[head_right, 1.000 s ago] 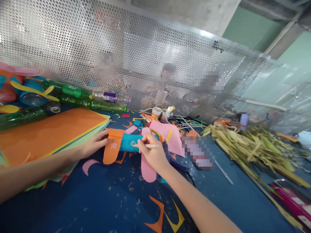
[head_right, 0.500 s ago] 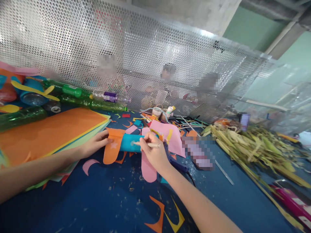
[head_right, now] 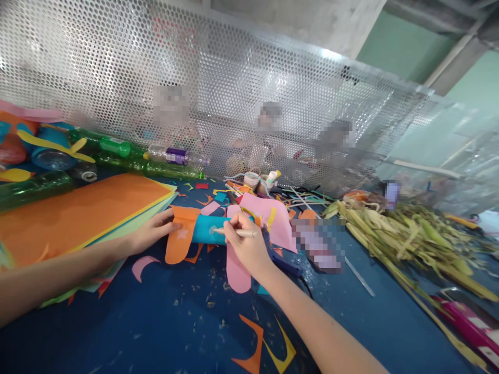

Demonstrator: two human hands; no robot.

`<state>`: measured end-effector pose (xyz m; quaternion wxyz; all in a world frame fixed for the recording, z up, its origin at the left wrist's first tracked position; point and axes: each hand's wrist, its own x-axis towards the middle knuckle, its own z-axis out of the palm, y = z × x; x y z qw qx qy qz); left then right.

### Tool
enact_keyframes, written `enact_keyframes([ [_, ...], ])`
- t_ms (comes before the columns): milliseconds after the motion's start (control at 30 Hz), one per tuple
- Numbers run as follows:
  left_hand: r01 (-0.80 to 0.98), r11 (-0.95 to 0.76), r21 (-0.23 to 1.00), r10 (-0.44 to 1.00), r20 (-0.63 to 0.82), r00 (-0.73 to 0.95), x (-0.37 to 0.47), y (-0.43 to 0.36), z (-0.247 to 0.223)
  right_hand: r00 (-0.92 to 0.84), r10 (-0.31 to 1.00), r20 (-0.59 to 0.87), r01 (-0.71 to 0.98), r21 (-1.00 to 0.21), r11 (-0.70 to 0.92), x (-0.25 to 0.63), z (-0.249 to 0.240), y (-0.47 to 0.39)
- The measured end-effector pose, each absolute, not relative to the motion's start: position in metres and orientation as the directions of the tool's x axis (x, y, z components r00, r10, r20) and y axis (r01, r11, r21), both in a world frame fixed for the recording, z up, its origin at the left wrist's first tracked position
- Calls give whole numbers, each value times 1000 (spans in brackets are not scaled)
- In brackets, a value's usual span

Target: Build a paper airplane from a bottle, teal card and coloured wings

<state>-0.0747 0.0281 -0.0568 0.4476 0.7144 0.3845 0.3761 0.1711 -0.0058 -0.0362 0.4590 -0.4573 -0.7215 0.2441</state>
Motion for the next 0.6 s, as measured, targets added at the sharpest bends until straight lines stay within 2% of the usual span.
enact_keyframes([
  [600,212,-298,931,889,191,416,-74,29,-57,-148,889,434,472,-759,449,172,-35,-5],
])
